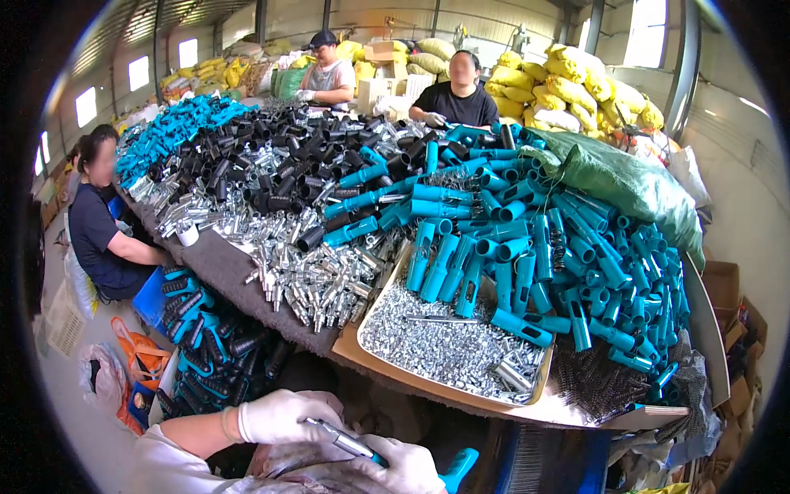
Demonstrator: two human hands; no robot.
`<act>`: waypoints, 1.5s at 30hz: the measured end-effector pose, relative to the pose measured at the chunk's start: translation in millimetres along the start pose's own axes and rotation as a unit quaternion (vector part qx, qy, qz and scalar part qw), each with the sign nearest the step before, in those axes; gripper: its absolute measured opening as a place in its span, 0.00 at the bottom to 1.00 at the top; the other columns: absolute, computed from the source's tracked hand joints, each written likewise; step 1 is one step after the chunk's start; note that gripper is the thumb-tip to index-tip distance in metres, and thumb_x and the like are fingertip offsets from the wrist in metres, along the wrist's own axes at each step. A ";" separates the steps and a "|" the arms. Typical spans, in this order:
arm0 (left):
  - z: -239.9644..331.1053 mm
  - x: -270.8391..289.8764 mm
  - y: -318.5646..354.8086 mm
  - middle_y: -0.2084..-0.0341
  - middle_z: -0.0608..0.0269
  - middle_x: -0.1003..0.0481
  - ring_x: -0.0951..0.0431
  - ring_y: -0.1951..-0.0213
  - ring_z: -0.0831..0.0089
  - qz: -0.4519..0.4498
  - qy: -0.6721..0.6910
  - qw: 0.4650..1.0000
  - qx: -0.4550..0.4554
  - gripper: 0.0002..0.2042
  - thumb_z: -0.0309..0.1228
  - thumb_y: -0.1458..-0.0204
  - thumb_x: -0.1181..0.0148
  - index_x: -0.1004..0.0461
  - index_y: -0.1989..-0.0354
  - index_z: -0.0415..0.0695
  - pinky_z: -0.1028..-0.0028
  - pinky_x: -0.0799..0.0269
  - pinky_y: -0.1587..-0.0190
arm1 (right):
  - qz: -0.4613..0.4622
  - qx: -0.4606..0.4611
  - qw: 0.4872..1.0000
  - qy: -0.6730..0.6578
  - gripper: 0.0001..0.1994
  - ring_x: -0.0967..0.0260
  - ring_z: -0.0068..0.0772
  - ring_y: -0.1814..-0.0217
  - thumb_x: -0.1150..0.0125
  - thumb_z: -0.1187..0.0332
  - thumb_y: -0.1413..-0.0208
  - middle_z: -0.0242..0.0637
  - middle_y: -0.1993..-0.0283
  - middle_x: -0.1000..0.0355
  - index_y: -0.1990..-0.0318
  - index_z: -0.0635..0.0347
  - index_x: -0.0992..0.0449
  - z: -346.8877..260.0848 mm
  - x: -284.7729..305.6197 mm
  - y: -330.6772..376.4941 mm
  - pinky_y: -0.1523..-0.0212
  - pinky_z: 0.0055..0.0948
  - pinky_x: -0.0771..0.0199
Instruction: Assembling plastic handle components with metal pins and springs at an industrial workbench.
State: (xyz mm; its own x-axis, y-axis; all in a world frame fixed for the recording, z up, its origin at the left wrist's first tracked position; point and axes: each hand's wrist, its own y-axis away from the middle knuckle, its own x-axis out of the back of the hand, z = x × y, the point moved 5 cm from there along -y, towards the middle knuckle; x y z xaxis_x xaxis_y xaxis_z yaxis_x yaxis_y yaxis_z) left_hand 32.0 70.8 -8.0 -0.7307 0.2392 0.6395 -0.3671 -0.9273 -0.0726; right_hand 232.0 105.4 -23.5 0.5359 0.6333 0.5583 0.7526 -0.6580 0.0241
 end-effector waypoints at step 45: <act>15.0 13.4 57.2 0.67 0.49 0.21 0.21 0.70 0.50 0.170 0.006 0.962 -0.213 0.18 0.31 0.56 0.32 0.22 0.56 0.39 0.60 0.24 0.63 | 0.328 0.031 0.575 -0.749 0.18 0.30 0.30 0.67 0.44 0.52 0.37 0.34 0.68 0.26 0.71 0.56 0.23 11.2 31.7 -13.7 0.61 0.33 0.30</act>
State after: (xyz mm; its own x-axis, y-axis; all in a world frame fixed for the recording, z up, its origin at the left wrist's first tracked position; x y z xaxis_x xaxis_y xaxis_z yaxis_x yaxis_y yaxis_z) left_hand 9.9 16.6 7.9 -0.8564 -0.0511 0.5138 -0.3062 -0.7509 -0.5851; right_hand 243.0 139.0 -15.4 0.4051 -0.0716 -0.9115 0.1886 -0.9689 0.1600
